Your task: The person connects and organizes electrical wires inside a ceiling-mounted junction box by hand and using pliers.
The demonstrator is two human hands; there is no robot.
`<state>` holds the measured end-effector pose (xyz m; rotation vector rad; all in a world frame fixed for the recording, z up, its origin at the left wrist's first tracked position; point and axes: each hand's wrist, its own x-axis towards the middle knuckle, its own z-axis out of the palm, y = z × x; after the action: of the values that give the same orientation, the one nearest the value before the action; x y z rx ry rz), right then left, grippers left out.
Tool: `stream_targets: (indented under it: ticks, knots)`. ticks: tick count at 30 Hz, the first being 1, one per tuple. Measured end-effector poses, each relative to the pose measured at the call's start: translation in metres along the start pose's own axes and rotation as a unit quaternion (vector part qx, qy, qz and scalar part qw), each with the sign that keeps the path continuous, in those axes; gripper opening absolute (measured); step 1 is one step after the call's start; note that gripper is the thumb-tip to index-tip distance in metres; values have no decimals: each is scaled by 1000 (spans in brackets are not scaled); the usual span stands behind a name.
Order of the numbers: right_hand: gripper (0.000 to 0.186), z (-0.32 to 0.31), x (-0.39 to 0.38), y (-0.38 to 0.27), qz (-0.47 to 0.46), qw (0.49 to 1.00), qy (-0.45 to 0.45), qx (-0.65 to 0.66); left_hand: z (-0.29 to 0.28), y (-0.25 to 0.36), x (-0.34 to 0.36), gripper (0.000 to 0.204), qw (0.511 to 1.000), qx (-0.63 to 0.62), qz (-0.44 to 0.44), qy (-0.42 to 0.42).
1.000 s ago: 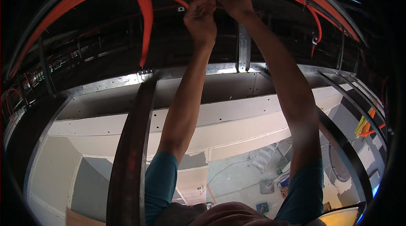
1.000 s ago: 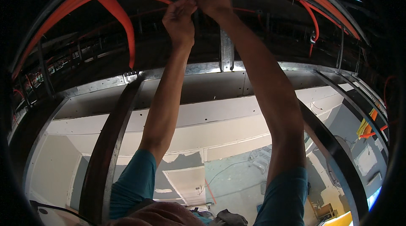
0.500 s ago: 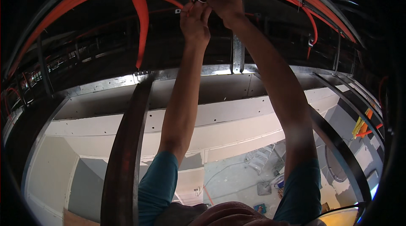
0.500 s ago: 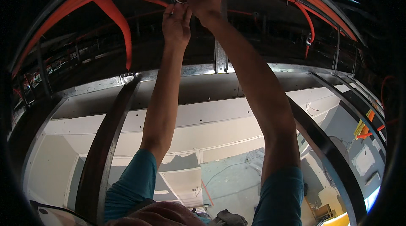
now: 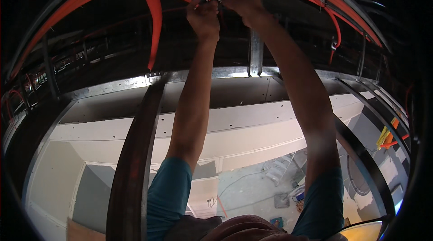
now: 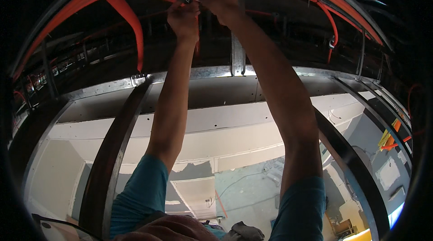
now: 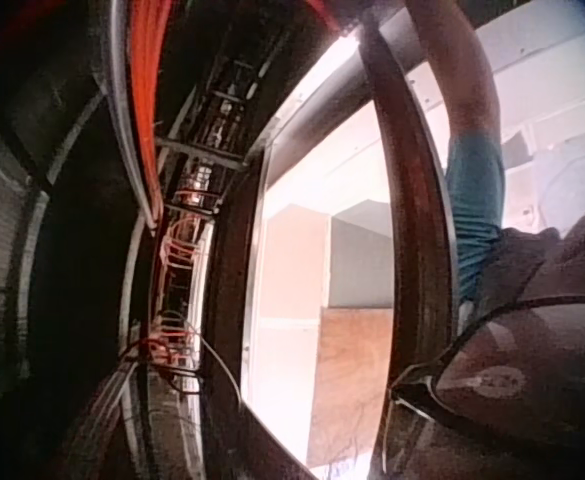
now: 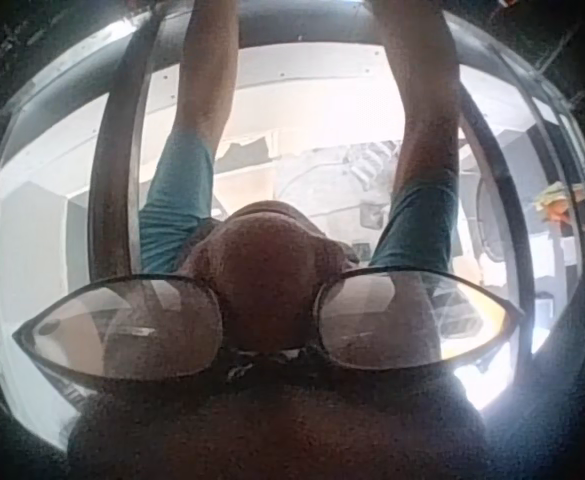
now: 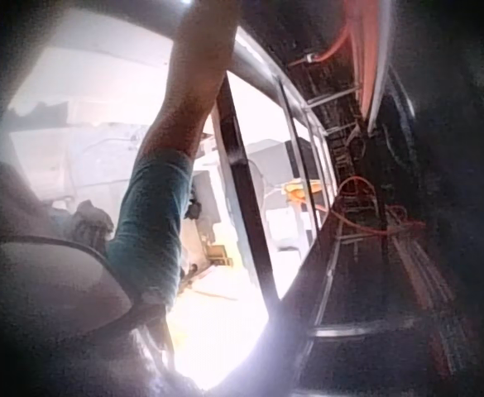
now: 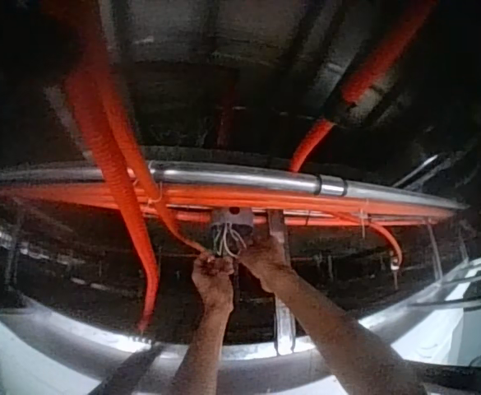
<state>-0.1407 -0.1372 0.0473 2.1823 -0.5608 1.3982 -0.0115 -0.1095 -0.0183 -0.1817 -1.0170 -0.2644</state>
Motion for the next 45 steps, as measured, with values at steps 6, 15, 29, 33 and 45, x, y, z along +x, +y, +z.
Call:
stream_targets:
  ticks: [6, 15, 29, 33, 45]
  knots:
    - [35, -21, -33, -35, 44, 966, 109, 231, 3, 3, -15, 27, 980, 196, 26, 2]
    - [27, -7, -24, -34, 71, 992, 83, 68, 4, 14, -4, 23, 965, 260, -21, -10]
    - [41, -9, -24, -16, -82, 967, 230, 78, 5, 25, -2, 16, 985, 132, -100, -54]
    - [36, -18, -25, -18, -135, 962, 225, 69, 4, 25, 0, 14, 987, 85, -125, -58]
    - [37, -23, -23, -25, -84, 979, 164, -85, 8, 45, -2, 13, 980, 67, -173, -71]
